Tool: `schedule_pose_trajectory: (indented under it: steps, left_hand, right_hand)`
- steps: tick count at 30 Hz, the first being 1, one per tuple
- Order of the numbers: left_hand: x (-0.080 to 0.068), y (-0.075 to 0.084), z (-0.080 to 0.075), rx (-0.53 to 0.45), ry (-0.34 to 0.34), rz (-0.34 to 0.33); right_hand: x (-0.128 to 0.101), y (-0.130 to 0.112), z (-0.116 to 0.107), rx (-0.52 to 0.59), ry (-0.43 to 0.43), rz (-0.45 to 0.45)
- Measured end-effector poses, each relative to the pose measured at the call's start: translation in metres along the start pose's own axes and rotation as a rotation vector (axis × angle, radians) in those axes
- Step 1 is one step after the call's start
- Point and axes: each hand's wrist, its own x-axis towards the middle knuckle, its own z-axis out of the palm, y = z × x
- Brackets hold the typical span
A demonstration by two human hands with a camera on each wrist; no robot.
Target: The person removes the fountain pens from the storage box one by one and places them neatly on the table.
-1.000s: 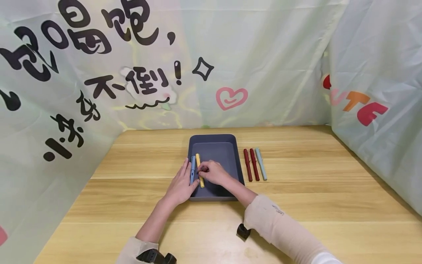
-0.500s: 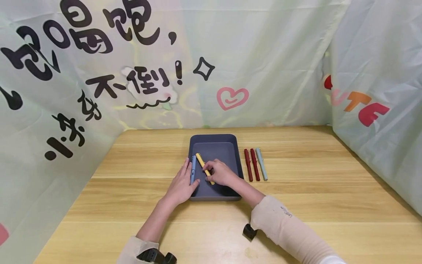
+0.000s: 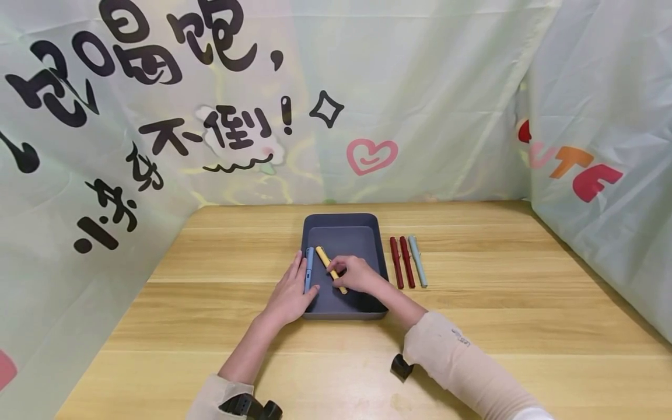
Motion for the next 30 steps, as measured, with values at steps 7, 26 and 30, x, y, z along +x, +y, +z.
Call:
schedule_pose_trajectory:
  steps: [7,26,30]
  left_hand:
    - [0.0,0.0,-0.001,0.006,0.001,0.011]
    - [-0.001,0.001,0.0,0.003,0.01,0.01]
    - [-0.001,0.001,0.0,-0.004,0.012,0.01]
  right_hand:
    - [-0.005,0.002,-0.007,0.198,-0.075,0.08]
    - [-0.014,0.011,-0.016,0.496,-0.202,0.164]
    - [-0.017,0.01,-0.019,0.498,-0.199,0.147]
